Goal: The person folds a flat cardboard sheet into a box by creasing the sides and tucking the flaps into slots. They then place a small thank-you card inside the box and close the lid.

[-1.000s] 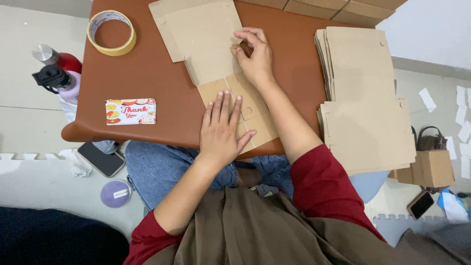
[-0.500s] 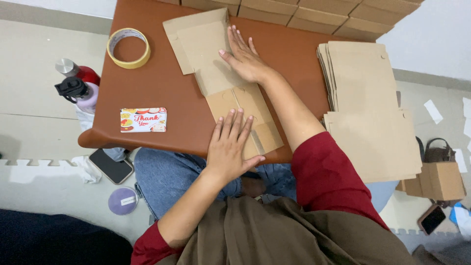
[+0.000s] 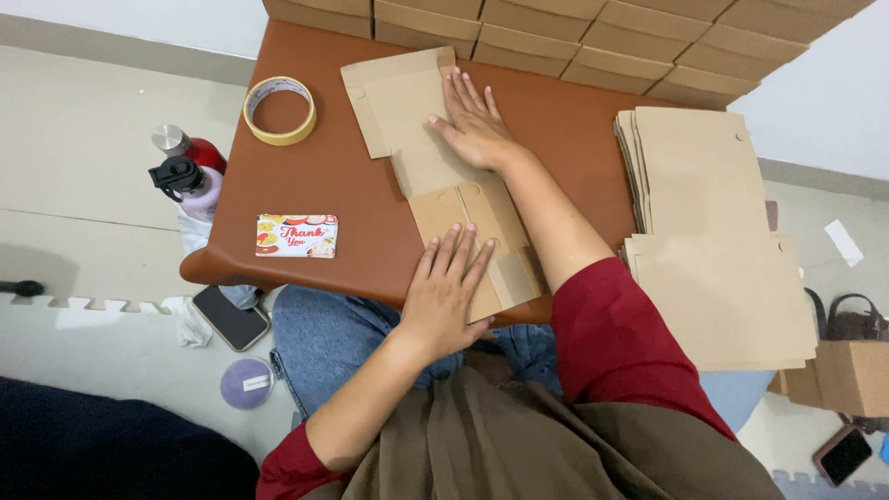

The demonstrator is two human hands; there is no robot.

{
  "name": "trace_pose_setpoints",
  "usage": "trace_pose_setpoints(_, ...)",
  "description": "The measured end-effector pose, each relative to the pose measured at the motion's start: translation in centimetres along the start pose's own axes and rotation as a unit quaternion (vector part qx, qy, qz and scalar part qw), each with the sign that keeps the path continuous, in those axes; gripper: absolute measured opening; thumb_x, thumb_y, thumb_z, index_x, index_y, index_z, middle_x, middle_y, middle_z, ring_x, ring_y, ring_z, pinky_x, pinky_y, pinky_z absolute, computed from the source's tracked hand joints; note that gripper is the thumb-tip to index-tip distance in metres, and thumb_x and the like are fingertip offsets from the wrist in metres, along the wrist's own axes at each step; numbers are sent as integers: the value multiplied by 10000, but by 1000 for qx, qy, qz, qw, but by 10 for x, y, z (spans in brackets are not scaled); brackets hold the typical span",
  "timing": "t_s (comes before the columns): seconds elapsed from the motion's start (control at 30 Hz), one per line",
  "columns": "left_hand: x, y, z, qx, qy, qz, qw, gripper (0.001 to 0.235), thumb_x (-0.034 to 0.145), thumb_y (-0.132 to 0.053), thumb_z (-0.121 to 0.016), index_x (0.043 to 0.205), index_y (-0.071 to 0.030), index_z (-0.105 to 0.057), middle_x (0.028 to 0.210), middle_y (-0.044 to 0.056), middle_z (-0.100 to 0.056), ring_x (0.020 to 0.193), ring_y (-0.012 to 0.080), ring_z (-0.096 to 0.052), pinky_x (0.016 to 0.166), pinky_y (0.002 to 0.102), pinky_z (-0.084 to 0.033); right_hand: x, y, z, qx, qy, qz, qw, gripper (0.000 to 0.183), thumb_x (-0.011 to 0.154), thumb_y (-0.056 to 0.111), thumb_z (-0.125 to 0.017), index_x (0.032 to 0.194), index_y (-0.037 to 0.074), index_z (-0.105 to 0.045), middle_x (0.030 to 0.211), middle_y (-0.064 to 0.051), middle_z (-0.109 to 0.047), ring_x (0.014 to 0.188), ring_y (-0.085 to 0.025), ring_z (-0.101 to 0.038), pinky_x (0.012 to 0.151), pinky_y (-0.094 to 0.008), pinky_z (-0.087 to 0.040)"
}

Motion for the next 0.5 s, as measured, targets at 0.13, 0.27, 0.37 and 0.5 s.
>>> trace_pose_setpoints(0.13, -11, -7, -7, -3, 17, -35, 999, 1035, 750, -468, -657, 1597, -77, -208, 1645, 213, -215, 1524, 387, -196, 1264, 490, -128, -13, -6, -9, -24, -19, 5, 1000, 749, 1048, 503, -195, 1599, 64, 62, 1689, -101, 118, 1562, -202, 117, 1251, -414, 113)
trace_pose_setpoints(0.27, -24, -5, -2, -112, 35, -72, 990, 700, 912, -86, -390, 1589, -32, -223, 1628, 228, -262, 1527, 384, -203, 1249, 484, -156, -33, -5, -16, -22, -28, -1, 999, 745, 1053, 500, -183, 1595, 62, 82, 1686, -117, 135, 1562, -219, 128, 1254, -399, 111)
trace_pose_setpoints(0.37, -40, -8, 14, -161, 39, -89, 982, 685, 911, -76, -416, 1579, -43, -270, 1617, 220, -303, 1520, 382, -233, 1245, 480, -178, -54, -3, -20, -23, -17, -22, 999, 755, 1048, 503, -175, 1589, 41, 79, 1683, -133, 134, 1556, -221, 139, 1252, -411, 111)
trace_pose_setpoints(0.5, -50, -9, 25, -169, 15, -98, 981, 715, 859, -58, -458, 1563, -55, -332, 1620, 205, -315, 1517, 372, -260, 1249, 479, -195, -63, -2, -17, -8, -17, -36, 999, 757, 1044, 510, -156, 1590, 26, 47, 1681, -142, 114, 1550, -217, 137, 1248, -424, 109)
Point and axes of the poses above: each hand's wrist, its own x-axis towards the middle knuckle, its own z-axis out of the back of the hand, y = z × x, the point moved 2 cm from there along x, towards the middle knuckle
